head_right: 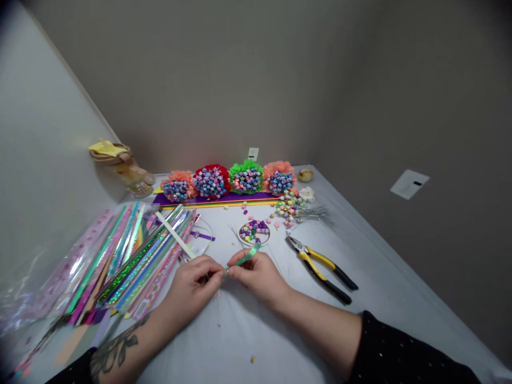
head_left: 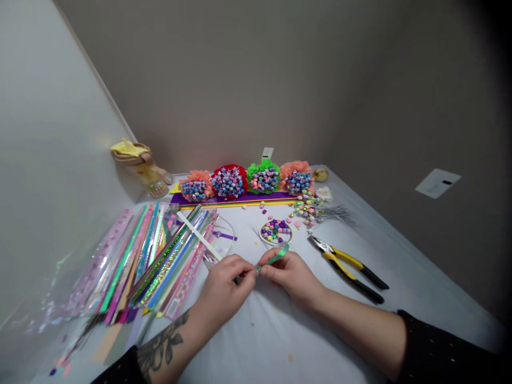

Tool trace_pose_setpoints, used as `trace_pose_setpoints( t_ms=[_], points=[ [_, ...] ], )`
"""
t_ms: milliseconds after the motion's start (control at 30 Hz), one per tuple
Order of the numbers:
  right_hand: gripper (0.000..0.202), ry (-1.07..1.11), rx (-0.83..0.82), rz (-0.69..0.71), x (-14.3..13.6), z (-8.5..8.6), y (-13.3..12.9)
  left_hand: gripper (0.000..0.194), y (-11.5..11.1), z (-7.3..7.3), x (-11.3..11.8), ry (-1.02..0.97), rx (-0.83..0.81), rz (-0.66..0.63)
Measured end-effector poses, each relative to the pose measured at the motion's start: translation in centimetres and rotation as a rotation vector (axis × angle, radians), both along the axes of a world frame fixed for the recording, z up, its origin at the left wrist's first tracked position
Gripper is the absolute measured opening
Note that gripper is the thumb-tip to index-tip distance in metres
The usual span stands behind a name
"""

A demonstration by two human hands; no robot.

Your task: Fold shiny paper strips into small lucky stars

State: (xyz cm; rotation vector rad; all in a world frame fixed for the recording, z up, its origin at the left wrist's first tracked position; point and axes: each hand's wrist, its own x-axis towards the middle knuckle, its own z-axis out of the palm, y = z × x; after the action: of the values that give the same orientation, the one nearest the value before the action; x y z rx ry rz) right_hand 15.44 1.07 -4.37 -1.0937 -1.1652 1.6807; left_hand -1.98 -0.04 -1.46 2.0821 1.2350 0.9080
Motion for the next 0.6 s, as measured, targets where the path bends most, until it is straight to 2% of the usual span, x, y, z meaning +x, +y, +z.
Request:
trace_pose_setpoints(
  t_ms=[600],
  points=[
    [0.034,0.049,-0.028,0.061,-0.08,0.24,0.09,0.013,-0.09,0.15,-0.13,0.126,-0.031,0.039]
  ],
)
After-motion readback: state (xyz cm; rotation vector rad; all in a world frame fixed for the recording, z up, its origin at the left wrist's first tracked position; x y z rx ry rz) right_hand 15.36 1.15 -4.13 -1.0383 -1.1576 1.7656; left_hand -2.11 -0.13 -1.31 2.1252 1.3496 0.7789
